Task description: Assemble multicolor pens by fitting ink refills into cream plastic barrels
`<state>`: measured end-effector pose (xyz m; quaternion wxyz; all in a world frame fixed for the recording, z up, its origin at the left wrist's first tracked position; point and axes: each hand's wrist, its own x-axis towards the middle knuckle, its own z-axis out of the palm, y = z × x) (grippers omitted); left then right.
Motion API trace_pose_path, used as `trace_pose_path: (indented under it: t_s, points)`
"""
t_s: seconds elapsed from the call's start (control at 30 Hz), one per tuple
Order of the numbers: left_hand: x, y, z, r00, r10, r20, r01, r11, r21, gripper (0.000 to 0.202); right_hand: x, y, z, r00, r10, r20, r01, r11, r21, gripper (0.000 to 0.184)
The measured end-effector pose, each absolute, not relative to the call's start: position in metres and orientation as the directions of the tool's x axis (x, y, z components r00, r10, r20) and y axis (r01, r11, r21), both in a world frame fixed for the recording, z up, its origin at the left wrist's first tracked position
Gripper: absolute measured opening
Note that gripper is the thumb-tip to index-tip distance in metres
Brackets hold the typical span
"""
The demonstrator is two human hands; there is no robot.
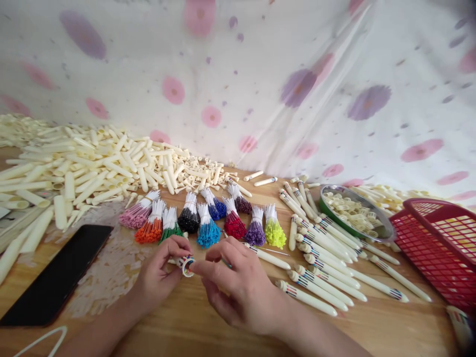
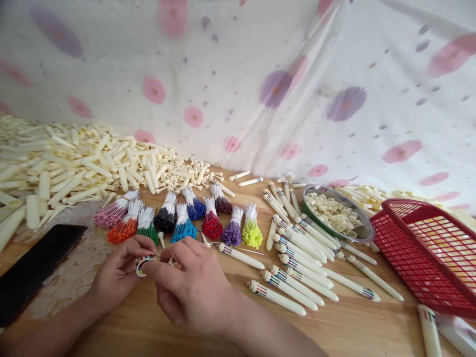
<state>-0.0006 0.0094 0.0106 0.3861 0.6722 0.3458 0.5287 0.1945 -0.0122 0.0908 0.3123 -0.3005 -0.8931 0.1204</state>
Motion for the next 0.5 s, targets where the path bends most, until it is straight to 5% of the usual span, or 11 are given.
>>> trace_pose_path:
  t_s: [0.5]
  points:
    - [-0.007, 0.012, 0.014, 0.175, 0.892, 0.417, 0.207, -0.447, 0.87, 0.016, 0.189, 0.01, 0.074, -0.733, 0.413, 0.542, 0.392, 0.906, -0.161, 0.021]
